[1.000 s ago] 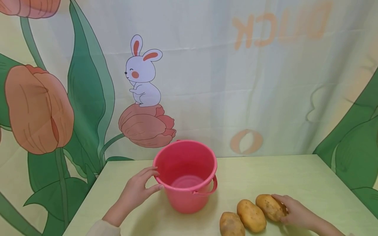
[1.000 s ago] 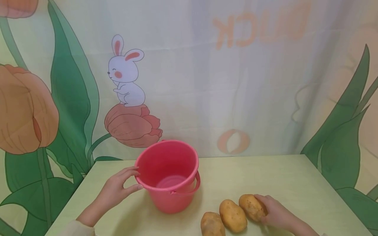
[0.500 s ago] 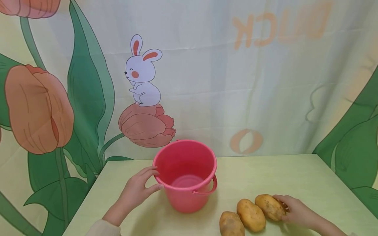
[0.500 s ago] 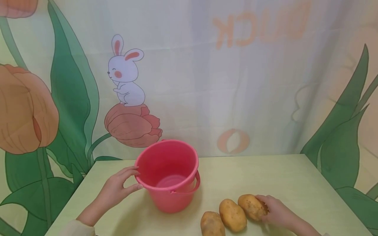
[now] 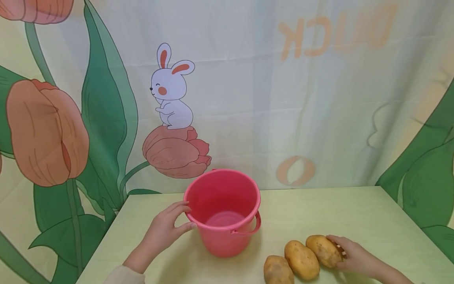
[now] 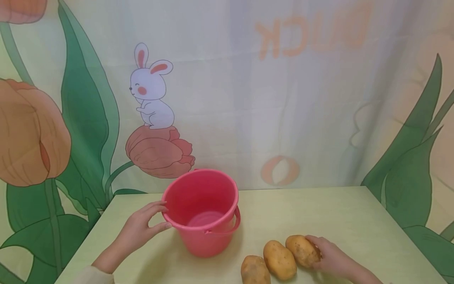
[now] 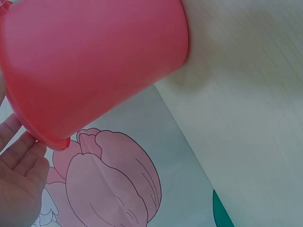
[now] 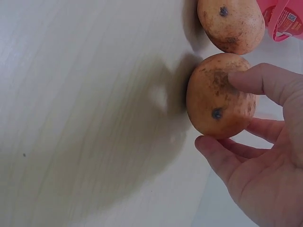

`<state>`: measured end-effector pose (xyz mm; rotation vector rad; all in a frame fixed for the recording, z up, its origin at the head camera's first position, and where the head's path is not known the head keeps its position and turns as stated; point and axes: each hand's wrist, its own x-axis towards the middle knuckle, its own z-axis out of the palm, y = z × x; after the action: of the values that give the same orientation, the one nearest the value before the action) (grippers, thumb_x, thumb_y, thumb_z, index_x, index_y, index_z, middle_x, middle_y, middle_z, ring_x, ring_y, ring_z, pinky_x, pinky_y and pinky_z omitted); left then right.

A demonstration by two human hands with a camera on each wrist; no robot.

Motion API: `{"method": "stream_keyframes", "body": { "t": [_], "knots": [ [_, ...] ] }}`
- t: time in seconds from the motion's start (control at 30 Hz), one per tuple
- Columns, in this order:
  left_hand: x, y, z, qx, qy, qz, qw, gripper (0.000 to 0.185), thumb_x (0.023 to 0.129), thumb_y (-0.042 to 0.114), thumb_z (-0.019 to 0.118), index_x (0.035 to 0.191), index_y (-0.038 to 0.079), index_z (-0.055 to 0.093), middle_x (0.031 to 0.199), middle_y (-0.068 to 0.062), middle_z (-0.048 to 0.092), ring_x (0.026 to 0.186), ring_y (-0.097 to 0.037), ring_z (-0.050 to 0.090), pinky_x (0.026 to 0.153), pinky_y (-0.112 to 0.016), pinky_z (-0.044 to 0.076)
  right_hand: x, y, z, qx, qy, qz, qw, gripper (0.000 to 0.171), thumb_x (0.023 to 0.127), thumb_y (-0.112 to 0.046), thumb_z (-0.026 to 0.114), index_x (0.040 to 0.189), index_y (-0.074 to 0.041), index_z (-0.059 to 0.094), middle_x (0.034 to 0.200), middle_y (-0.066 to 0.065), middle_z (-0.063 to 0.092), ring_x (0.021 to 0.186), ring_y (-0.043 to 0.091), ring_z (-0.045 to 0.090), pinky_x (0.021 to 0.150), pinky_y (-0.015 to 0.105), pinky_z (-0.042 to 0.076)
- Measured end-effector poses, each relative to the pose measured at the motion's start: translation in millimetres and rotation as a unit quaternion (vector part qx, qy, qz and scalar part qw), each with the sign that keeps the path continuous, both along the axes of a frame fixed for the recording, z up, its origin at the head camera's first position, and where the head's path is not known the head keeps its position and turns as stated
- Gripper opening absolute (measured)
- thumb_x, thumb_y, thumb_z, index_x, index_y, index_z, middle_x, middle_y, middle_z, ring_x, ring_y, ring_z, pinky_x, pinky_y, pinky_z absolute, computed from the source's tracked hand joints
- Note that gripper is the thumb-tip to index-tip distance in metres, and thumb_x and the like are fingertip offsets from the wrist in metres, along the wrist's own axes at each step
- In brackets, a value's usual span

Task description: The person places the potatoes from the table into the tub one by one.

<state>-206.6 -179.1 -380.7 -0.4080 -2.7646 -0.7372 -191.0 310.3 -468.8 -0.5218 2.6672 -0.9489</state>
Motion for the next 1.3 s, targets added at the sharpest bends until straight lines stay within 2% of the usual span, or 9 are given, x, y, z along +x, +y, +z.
{"method": "stream_keyframes", "body": {
  "t": [0.23, 0.47, 0.63, 0.93, 1.3],
  "knots": [
    [0.1, 0, -0.2, 0.001, 0.0, -0.002, 1.0, 0.037, 0.069, 0.041, 0.071, 0.1, 0.023, 0.061, 0.123, 0.003, 0.053, 0.115, -0.02, 0.049, 0.082, -0.036, 0.051, 2.9, -2, -2.1, 0.001, 0.041, 0.003, 0.999, 0.074, 0.071, -0.028, 0.072, 0.121, 0.015, 0.039, 0.114, 0.027, 0.05, 0.085, 0.008, 0.052, 0.064, 0.018, 0.044],
    [-0.1, -1, 0.1, 0.001, -0.002, -0.003, 1.0, 0.038, 0.069, 0.042, 0.07, 0.1, 0.023, 0.061, 0.124, 0.003, 0.052, 0.115, -0.02, 0.048, 0.082, -0.037, 0.051, 2.4, -5, -0.2, 0.015, 0.042, -0.007, 0.999, 0.07, 0.069, -0.02, 0.072, 0.121, 0.015, 0.039, 0.113, 0.027, 0.051, 0.088, 0.012, 0.053, 0.066, 0.019, 0.047],
    [-0.1, -1, 0.0, 0.001, -0.002, -0.002, 1.0, 0.037, 0.07, 0.041, 0.071, 0.101, 0.023, 0.061, 0.123, 0.003, 0.053, 0.115, -0.02, 0.049, 0.082, -0.037, 0.051, 3.5, -4, 2.3, 0.011, 0.048, -0.003, 0.999, 0.065, 0.067, -0.012, 0.07, 0.119, 0.014, 0.041, 0.11, 0.024, 0.053, 0.081, 0.005, 0.049, 0.063, 0.018, 0.045],
    [-0.2, 0, -0.3, 0.001, 0.0, -0.001, 1.0, 0.037, 0.069, 0.039, 0.071, 0.101, 0.023, 0.061, 0.123, 0.003, 0.053, 0.114, -0.019, 0.049, 0.082, -0.036, 0.051, 0.4, -2, 16.3, 0.026, 0.104, -0.002, 0.994, 0.058, 0.066, -0.009, 0.069, 0.115, 0.012, 0.047, 0.108, 0.022, 0.056, 0.084, 0.003, 0.05, 0.063, 0.018, 0.045],
    [0.3, -1, -1.4, 0.001, 0.016, -0.008, 0.9998, 0.036, 0.069, 0.038, 0.072, 0.099, 0.022, 0.062, 0.121, 0.003, 0.054, 0.112, -0.019, 0.051, 0.081, -0.035, 0.052, -3.1, -1, 24.7, 0.041, 0.113, 0.009, 0.993, 0.059, 0.066, -0.012, 0.07, 0.115, 0.011, 0.047, 0.104, 0.018, 0.057, 0.082, 0.004, 0.049, 0.062, 0.018, 0.044]
  ]
}}
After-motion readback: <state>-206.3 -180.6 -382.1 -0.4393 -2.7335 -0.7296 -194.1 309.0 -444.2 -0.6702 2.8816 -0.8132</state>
